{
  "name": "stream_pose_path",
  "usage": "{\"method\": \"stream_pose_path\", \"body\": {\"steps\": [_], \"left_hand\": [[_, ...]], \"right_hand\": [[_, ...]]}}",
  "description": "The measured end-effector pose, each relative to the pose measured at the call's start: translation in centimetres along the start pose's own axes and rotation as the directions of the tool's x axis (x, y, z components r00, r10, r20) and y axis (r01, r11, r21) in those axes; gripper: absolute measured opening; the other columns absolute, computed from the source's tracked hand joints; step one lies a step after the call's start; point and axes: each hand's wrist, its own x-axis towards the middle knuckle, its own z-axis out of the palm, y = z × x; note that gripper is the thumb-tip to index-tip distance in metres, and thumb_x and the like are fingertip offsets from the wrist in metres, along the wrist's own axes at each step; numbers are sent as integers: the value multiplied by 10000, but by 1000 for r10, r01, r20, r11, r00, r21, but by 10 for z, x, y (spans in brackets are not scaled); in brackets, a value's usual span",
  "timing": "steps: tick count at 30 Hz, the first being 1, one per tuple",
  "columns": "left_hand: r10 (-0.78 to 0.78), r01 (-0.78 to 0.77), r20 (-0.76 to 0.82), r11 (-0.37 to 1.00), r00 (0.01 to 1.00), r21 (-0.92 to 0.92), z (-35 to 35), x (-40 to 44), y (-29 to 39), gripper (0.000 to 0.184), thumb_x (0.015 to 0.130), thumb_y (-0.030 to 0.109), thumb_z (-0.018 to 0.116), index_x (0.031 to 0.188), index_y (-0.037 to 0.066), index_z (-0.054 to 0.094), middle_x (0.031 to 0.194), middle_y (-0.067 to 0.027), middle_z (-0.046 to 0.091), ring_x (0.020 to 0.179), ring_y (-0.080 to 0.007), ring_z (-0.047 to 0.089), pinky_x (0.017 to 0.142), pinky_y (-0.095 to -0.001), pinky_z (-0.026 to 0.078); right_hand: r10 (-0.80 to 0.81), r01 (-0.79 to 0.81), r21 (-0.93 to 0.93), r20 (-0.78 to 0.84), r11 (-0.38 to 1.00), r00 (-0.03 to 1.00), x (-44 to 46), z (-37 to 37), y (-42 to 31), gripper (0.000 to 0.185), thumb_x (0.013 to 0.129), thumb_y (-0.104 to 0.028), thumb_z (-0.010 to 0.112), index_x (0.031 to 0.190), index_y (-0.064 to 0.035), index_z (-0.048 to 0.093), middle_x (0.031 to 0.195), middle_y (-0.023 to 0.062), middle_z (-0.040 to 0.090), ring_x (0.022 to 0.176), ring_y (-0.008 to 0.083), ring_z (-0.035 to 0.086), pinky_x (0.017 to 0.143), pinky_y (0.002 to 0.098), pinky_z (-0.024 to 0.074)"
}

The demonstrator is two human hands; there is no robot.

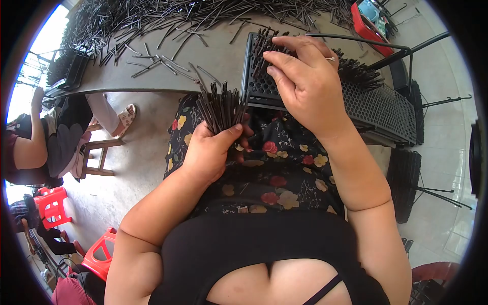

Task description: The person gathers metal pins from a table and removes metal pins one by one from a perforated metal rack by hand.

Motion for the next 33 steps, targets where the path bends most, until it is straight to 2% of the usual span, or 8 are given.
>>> {"method": "stream_pose_path", "body": {"steps": [9, 10, 12, 14, 15, 19, 23, 33], "left_hand": [[-2, 0, 43, 1000, 999, 30, 2, -1, 0, 185, 985, 141, 593, 1147, 52, 584, 948, -78, 665, 740, -117, 583, 499, -219, 411], [-2, 1, 41, 1000, 999, 30, 1, -3, 1, 185, 985, 141, 593, 1147, 52, 584, 948, -78, 665, 740, -117, 583, 499, -219, 411], [-3, 15, 150, 997, 989, -81, 1, -4, 1, 176, 982, 133, 607, 1136, 48, 602, 915, -68, 678, 690, -96, 578, 487, -213, 413], [2, 20, 202, 994, 979, -107, 7, -8, 4, 180, 981, 138, 615, 1136, 48, 606, 899, -68, 679, 682, -96, 576, 480, -210, 408], [11, 24, 252, 991, 968, -133, 9, -9, 5, 183, 979, 142, 623, 1136, 48, 609, 883, -69, 679, 673, -96, 574, 474, -207, 404], [-26, 38, 199, 998, 980, -54, 8, -5, 5, 166, 975, 117, 617, 1117, 29, 615, 869, -84, 679, 652, -98, 568, 459, -206, 400], [-93, 87, 83, 994, 992, 68, 6, 0, 2, 172, 985, 117, 596, 1123, 14, 600, 867, -122, 670, 655, -104, 542, 459, -195, 368], [-111, 105, 64, 990, 992, 96, 6, 1, 0, 161, 982, 104, 598, 1111, 9, 606, 862, -116, 667, 656, -106, 539, 459, -193, 370]], "right_hand": [[-75, 74, -17, -57, 997, 996, -12, -10, 1, 233, 728, -111, 803, 951, -114, 734, 961, 10, 699, 917, 234, 663, 819, 369, 474], [203, -209, 256, 50, 944, 978, -16, -15, -13, 246, 746, -77, 793, 982, -97, 725, 944, 34, 704, 884, 215, 677, 794, 338, 501], [496, -640, 617, 420, 458, 760, -18, -23, -35, 255, 825, 1, 744, 1073, -36, 696, 926, 86, 720, 840, 147, 693, 763, 259, 552], [393, -695, 718, 628, 42, 672, -30, -16, -34, 266, 866, 1, 724, 1128, 0, 674, 929, 71, 723, 839, 111, 680, 765, 247, 556], [318, -709, 705, 671, 5, 670, -31, -16, -29, 273, 877, 11, 714, 1144, 13, 659, 934, 56, 718, 834, 106, 675, 714, 224, 544], [573, -651, 759, 542, -20, 614, -23, -27, -17, 174, 906, -17, 678, 1076, -9, 646, 913, 75, 724, 821, 120, 699, 623, 213, 530], [566, -351, 782, -3, 515, 824, -33, -18, 12, 183, 893, 59, 691, 1061, 17, 631, 939, 87, 729, 821, 116, 691, 674, 211, 551], [483, -270, 660, -161, 701, 861, -33, -5, 15, 150, 856, 94, 716, 981, 39, 654, 917, 98, 730, 864, 131, 713, 791, 238, 580]]}}
